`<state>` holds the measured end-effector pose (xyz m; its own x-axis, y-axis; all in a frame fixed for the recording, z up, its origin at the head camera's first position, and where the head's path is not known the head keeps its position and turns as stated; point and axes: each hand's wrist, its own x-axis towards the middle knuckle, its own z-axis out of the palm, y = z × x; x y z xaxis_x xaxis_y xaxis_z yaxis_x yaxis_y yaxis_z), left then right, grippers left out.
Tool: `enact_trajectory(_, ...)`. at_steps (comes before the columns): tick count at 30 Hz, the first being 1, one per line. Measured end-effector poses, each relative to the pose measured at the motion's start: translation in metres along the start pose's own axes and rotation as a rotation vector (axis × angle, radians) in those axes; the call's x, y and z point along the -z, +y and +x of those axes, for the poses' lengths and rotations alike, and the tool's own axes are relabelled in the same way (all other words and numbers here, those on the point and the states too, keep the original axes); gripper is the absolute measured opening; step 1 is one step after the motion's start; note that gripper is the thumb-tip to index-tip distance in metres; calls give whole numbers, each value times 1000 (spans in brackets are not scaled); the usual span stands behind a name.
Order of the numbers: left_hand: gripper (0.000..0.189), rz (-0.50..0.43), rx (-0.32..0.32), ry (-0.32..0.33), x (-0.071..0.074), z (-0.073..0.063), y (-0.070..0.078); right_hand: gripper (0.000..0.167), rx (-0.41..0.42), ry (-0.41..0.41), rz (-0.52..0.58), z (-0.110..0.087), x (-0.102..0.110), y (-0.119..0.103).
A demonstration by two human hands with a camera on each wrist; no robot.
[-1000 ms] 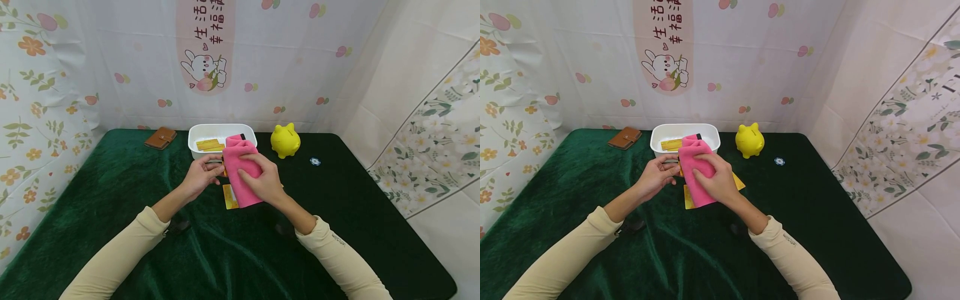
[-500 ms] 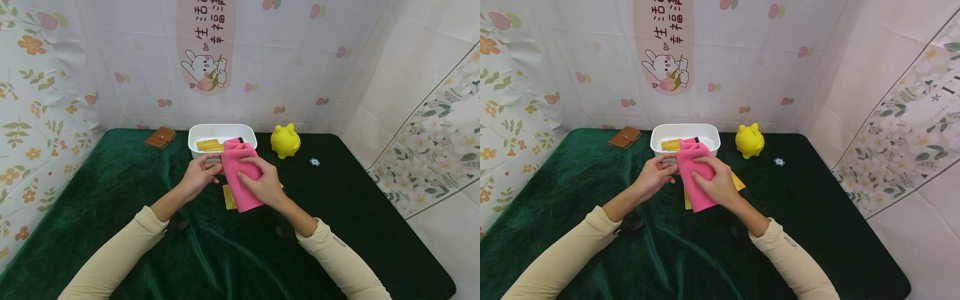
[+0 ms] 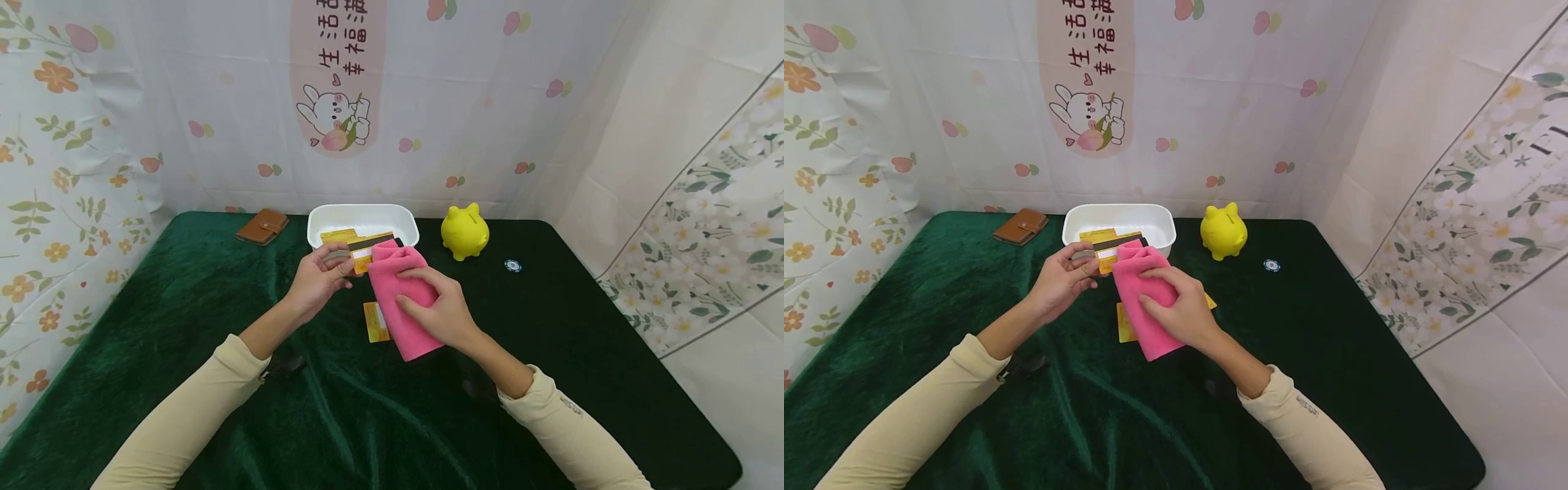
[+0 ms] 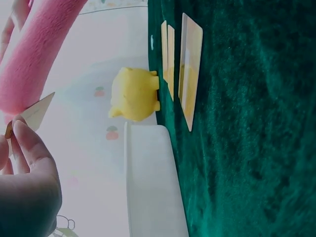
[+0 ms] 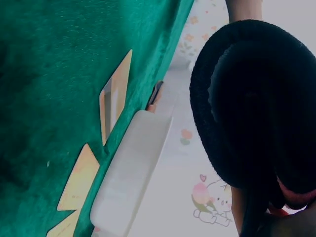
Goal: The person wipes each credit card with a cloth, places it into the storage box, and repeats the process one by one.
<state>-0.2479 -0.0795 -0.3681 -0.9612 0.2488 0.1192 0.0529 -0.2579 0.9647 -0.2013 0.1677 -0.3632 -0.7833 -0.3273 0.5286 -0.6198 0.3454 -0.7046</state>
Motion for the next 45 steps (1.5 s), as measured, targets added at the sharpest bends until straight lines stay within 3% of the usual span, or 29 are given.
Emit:
enact_trajectory(17, 25, -25, -39, 10, 4, -1, 5, 32, -56, 13, -95, -7, 17, 14)
enact_trajectory(23, 20, -23, -44, 33, 8, 0, 4, 34, -112, 22, -125, -7, 20, 18)
enact_trajectory(25, 19, -24, -43, 41, 9, 0, 3, 34, -130, 18, -128, -7, 20, 16)
enact_trajectory(32, 20, 8, -71, 41, 11, 2, -1, 32, -149, -12, -118, -5, 23, -23)
enact_trajectory(45, 37, 111, -102, 5, 14, 3, -5, 31, -172, -5, -111, -3, 25, -23)
